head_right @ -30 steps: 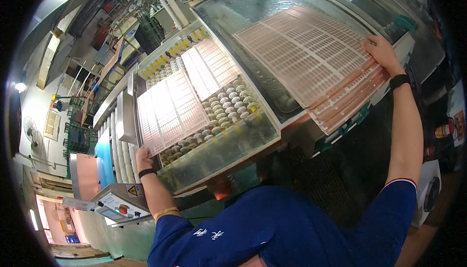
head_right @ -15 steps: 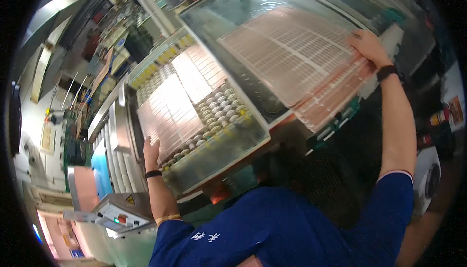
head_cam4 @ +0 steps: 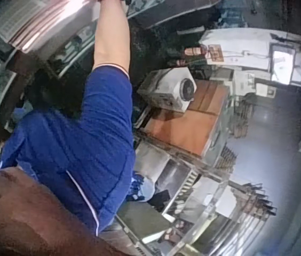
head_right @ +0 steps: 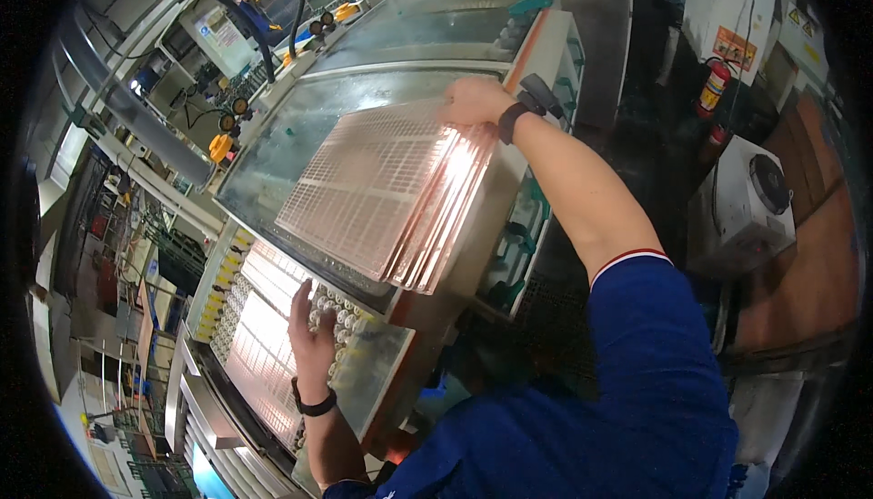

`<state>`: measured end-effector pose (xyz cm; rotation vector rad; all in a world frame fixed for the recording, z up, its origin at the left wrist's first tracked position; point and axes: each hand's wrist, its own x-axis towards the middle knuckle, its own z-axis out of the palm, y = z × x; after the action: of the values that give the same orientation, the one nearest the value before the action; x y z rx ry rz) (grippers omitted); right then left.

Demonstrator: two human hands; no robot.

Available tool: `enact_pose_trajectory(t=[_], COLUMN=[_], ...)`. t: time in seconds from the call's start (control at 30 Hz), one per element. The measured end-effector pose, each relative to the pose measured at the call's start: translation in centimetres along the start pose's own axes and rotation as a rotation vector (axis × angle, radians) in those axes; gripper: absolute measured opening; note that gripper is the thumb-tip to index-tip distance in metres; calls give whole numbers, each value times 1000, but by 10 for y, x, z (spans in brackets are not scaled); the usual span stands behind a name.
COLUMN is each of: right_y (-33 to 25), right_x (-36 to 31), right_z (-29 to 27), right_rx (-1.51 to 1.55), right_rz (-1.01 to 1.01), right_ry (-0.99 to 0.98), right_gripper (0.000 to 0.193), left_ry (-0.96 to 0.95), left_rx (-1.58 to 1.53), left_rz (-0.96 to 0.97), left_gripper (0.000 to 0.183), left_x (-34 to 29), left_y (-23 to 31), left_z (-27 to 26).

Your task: Handling and placing metal grid sheets onto a machine processing bed for fabrication.

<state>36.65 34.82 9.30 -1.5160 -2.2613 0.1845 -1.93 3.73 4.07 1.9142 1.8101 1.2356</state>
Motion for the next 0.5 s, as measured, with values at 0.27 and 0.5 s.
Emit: enact_pose_trajectory(t=[0.27, 0.5], right_y=[-10, -13], right_x=[-6, -10], right_z=[-3, -12], right_rx=[30, 86], right_rz=[-2, 18], right_ry=[43, 4], right_gripper=[60, 68], left_ry=[-259, -40], left_rx=[259, 367], left_rz=[483, 563], left_gripper=[73, 40], left_x=[47, 29], left_y=[68, 57], left_z=[30, 32])
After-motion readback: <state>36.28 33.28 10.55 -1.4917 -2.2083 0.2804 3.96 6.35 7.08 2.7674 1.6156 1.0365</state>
